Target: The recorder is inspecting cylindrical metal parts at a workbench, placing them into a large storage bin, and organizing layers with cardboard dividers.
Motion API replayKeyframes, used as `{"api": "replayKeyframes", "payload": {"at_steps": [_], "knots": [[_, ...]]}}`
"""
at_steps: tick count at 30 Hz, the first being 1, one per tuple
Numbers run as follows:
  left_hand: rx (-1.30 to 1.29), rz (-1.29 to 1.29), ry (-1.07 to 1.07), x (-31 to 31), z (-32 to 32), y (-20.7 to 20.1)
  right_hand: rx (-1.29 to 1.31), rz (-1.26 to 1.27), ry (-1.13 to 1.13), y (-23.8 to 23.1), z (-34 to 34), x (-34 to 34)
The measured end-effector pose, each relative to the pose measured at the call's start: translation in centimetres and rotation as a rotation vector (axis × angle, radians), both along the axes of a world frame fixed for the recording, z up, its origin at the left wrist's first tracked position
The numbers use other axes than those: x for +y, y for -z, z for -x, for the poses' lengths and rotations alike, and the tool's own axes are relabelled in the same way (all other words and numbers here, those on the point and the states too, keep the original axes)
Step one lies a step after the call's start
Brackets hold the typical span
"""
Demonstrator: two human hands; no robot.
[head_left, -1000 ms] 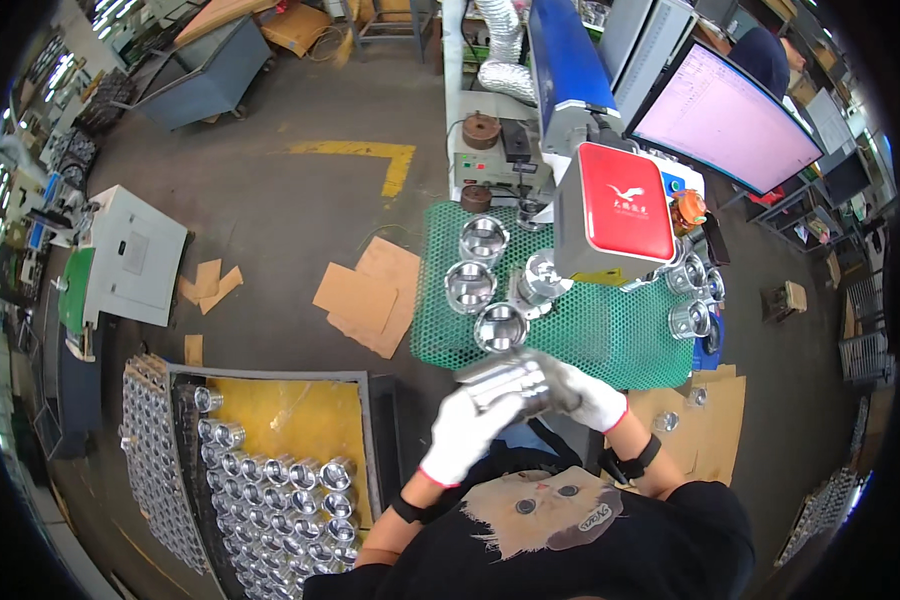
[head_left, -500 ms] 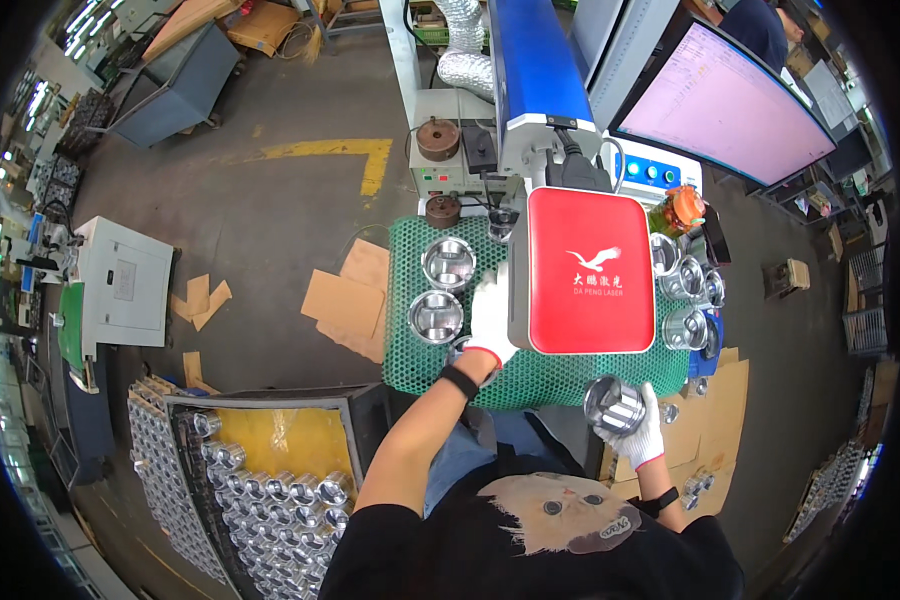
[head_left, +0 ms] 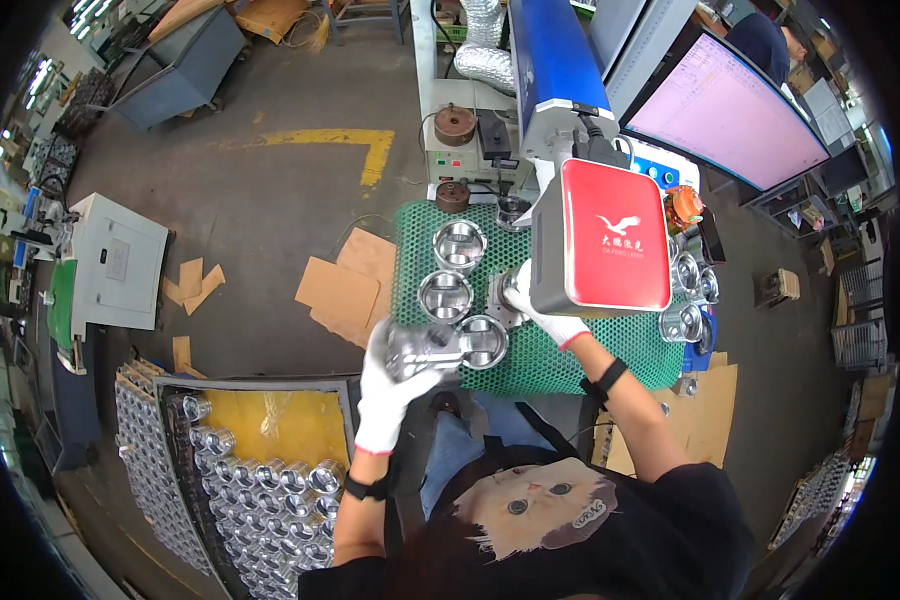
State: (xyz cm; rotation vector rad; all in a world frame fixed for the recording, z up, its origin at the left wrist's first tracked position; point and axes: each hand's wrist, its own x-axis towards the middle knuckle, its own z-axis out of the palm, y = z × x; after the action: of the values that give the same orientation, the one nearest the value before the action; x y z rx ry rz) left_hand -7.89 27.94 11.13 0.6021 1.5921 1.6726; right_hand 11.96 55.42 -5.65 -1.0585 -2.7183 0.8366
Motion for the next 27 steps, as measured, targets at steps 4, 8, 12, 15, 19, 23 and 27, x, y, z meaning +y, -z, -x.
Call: {"api": "replayKeyframes", "payload": {"at_steps": [4, 8, 12, 15, 19, 23, 27], "knots": [[-0.149, 0.115, -0.192, -10.3, 0.2, 2.3, 0.232, 0.380, 0.165, -6.5, 2.8, -2.7], [-0.476, 0.078, -0.389, -19.5, -1.9, 4.9, 0.151, 0.444, 0.231, -9.5, 3.6, -3.2], [-0.473, 0.185, -0.637, -26.3, -5.4, 8.0, -0.022, -0.159, -0.016, -10.7, 4.2, -3.4], [-0.633, 0.160, -0.615, -25.6, -6.5, 5.4, -0.094, -0.171, 0.299, -9.9, 5.5, -4.2], [-0.597, 0.096, -0.432, -22.8, -6.4, 5.1, -0.056, -0.192, 0.281, -13.0, 5.9, -5.7], [0.083, 0.245, -0.291, -18.8, -5.9, 3.5, 0.073, -0.340, 0.237, -16.5, 5.0, -10.2], [0.620, 0.462, -0.077, -14.2, -6.2, -2.0, 0.441, 0.575, 0.272, -12.6, -0.7, -19.2]]}}
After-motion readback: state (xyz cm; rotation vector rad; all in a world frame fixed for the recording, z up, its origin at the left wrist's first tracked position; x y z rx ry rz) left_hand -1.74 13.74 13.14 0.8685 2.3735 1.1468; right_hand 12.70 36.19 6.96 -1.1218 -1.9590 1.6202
